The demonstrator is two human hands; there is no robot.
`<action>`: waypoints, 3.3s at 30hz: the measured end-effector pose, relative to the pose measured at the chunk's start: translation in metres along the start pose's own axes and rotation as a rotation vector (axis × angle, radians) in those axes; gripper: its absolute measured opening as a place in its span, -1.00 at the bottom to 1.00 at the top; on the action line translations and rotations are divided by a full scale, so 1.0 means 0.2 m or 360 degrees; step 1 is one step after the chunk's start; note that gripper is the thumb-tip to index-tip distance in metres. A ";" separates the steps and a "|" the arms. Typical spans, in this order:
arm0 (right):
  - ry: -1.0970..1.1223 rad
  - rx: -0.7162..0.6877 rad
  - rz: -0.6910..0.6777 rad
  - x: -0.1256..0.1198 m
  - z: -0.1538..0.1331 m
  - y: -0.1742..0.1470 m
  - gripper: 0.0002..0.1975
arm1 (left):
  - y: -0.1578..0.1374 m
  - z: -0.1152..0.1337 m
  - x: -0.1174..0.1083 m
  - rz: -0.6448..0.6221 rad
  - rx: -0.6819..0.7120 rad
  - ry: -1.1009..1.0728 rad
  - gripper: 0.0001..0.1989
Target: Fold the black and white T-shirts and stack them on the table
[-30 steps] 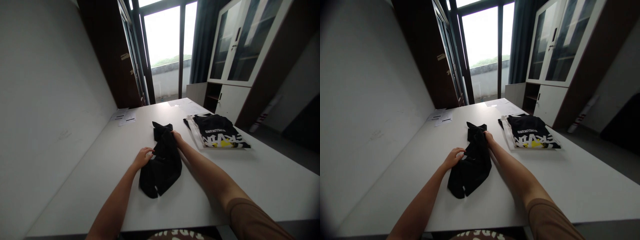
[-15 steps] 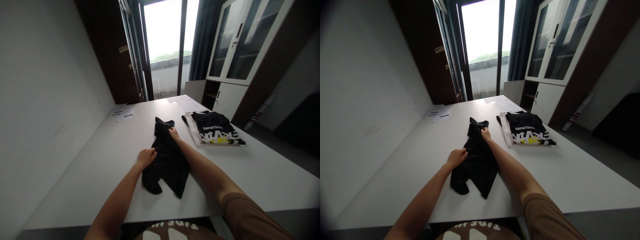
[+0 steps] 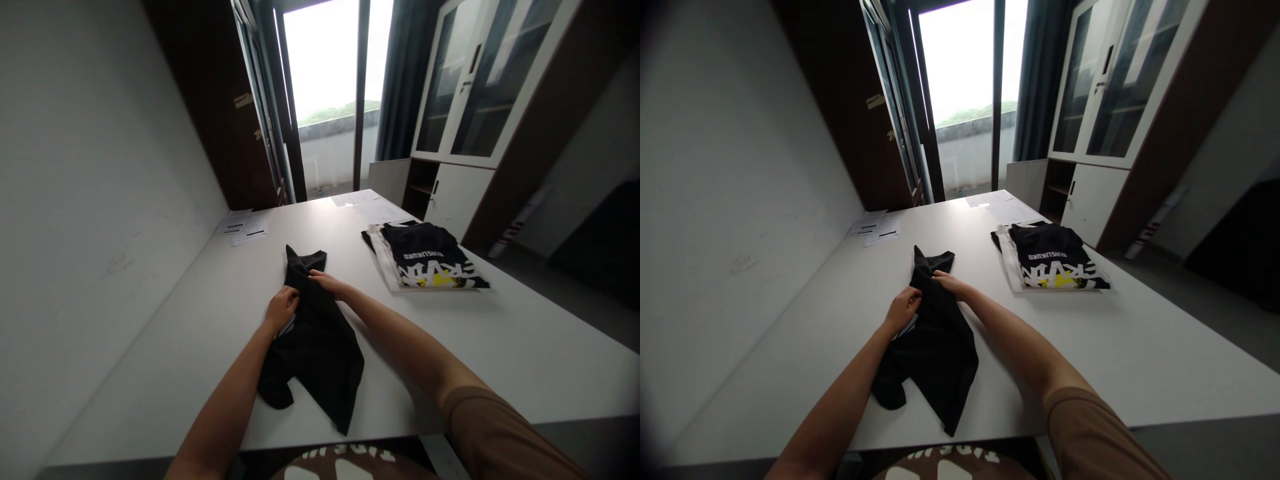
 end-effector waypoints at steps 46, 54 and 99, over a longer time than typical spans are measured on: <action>-0.1908 0.0080 0.0980 -0.30 -0.08 -0.01 -0.46 | 0.03 -0.37 0.00 -0.0219 -0.0313 0.1029 -0.35; -0.1576 0.0217 0.1674 -0.74 -0.10 -0.17 -0.41 | -0.01 -0.49 -0.20 0.0043 -0.0741 0.1159 -0.31; -0.2275 0.0749 0.0200 -0.60 -0.20 -0.14 -0.65 | 0.05 -0.22 -0.11 0.0056 0.0004 0.0514 -0.53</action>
Point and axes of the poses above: each hand's wrist, its own y-axis towards the middle knuckle, its own x-axis out of the palm, z = x × y, the point moved 5 cm from there along y, towards the middle knuckle, and after that the axes turned 4 degrees about -y, right-handed, at the moved point
